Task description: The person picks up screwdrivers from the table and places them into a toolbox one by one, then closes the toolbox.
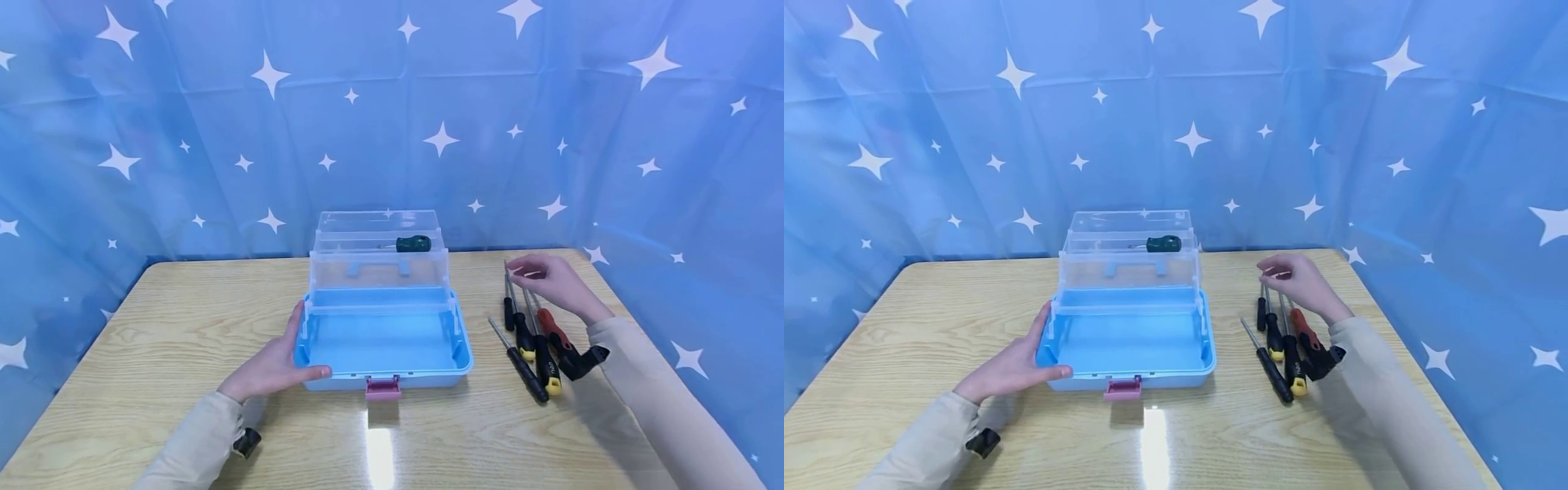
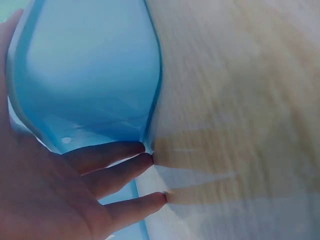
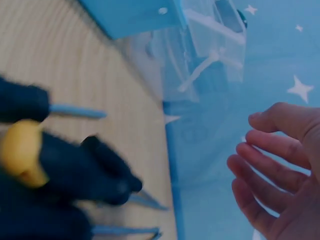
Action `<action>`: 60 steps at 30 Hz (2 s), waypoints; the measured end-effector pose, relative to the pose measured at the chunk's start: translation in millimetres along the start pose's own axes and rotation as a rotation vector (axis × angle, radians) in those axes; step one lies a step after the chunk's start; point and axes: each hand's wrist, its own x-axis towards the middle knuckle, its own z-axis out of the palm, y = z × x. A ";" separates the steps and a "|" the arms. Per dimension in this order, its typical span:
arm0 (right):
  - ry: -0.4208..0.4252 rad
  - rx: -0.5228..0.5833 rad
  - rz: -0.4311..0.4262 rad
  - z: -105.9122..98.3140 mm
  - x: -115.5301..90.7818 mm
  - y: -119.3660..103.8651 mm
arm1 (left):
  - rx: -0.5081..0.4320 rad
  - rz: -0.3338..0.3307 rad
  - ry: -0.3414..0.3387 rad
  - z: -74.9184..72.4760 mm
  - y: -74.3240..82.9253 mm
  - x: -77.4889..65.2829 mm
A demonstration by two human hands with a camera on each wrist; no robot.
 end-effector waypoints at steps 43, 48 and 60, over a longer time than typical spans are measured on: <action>0.069 -0.046 0.221 20.8 -87.9 43.4 | 0.010 -0.027 -0.014 -1.3 1.3 0.9; 0.060 -0.042 0.245 25.3 -90.2 43.9 | 0.011 -0.024 -0.008 -1.2 0.6 0.9; 0.079 -0.098 0.248 29.8 -88.8 45.9 | 0.021 -0.020 -0.009 -1.2 1.0 -0.1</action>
